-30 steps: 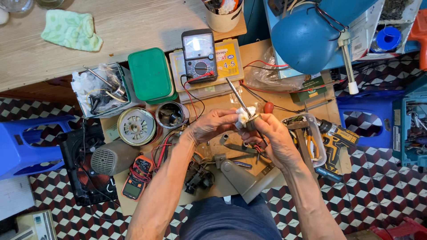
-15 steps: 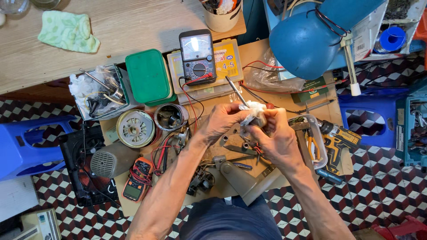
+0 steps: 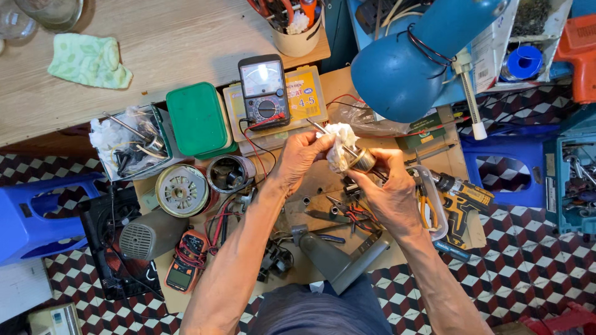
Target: The person disassembles a small electric motor, cleans the rotor shaft with a cloth, and reassembles the components. They use a screwdriver to remove parts, a multimeter to test connections, and a ruler to measure the rotor shaft length.
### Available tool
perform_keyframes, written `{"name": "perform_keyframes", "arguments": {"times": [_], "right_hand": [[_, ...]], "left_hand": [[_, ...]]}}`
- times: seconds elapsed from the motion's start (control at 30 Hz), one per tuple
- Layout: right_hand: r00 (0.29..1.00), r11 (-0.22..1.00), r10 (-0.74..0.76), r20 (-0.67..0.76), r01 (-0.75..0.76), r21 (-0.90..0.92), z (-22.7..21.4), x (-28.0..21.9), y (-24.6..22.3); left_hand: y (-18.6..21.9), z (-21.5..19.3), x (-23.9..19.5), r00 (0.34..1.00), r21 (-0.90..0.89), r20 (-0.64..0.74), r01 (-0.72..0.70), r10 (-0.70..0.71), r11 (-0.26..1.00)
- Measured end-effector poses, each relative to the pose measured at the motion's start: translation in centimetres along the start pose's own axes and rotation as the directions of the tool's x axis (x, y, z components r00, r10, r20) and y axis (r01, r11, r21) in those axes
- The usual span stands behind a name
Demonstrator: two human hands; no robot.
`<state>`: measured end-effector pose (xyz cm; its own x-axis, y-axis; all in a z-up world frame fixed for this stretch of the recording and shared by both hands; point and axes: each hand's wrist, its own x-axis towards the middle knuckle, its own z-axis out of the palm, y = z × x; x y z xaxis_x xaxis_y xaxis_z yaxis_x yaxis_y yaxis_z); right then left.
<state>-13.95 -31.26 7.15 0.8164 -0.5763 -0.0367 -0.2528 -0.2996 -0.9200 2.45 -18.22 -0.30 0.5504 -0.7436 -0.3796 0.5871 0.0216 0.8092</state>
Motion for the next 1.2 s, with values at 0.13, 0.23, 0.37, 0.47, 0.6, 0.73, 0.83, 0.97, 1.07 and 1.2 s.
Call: {"name": "perform_keyframes", "arguments": {"times": [0.13,0.23,0.37,0.47,0.6,0.73,0.83,0.97,1.07,1.2], "right_hand": [[0.961,0.921,-0.278,0.002,0.267,-0.284,-0.4,0.9,0.8],[0.921,0.867,-0.385,0.059,0.383,-0.319,-0.7,1.7,1.3],[0.986,0.987,-0.126,0.106,0.136,-0.087,-0.8,2.5,1.5],[0.991,1.0,-0.005,0.134,0.001,0.03,-1.3,2.4,1.4],[0.993,0.997,-0.062,0.096,0.067,-0.048,-1.5,2.6,1.1],[0.994,0.995,-0.043,0.099,0.051,-0.084,-1.2,3.1,0.9],[0.99,0.999,0.042,0.137,-0.042,-0.006,-0.9,3.2,1.1],[0.97,0.969,0.143,0.196,-0.177,0.172,-0.5,3.2,1.9],[0.971,0.932,0.13,0.203,-0.19,0.309,-0.2,3.1,2.6],[0.92,0.732,0.332,0.209,-0.391,0.558,0.9,2.6,3.6]], "left_hand": [[-0.2,0.9,-0.3,0.998,-0.139,-0.049,0.032,-0.039,0.99],[-1.2,2.5,0.0,0.997,0.227,-0.07,0.051,-0.036,0.973],[-0.3,1.4,0.0,0.999,0.269,0.043,-0.001,-0.011,0.963],[0.7,0.2,-0.4,1.0,0.202,-0.023,0.004,0.001,0.979],[0.6,-0.6,-0.8,0.994,-0.108,-0.112,-0.012,0.0,0.994],[-0.2,-1.1,-1.2,0.996,-0.24,-0.089,-0.033,0.012,0.97],[-0.9,-1.5,-1.2,0.993,-0.215,-0.115,0.0,-0.025,0.977],[-1.5,-2.0,-1.1,0.996,-0.252,-0.088,-0.011,-0.012,0.968],[-1.7,-2.3,-1.2,0.995,-0.226,-0.093,0.005,-0.026,0.974],[-2.3,-2.1,-1.9,0.981,-0.077,-0.195,-0.01,-0.005,0.997]]}}
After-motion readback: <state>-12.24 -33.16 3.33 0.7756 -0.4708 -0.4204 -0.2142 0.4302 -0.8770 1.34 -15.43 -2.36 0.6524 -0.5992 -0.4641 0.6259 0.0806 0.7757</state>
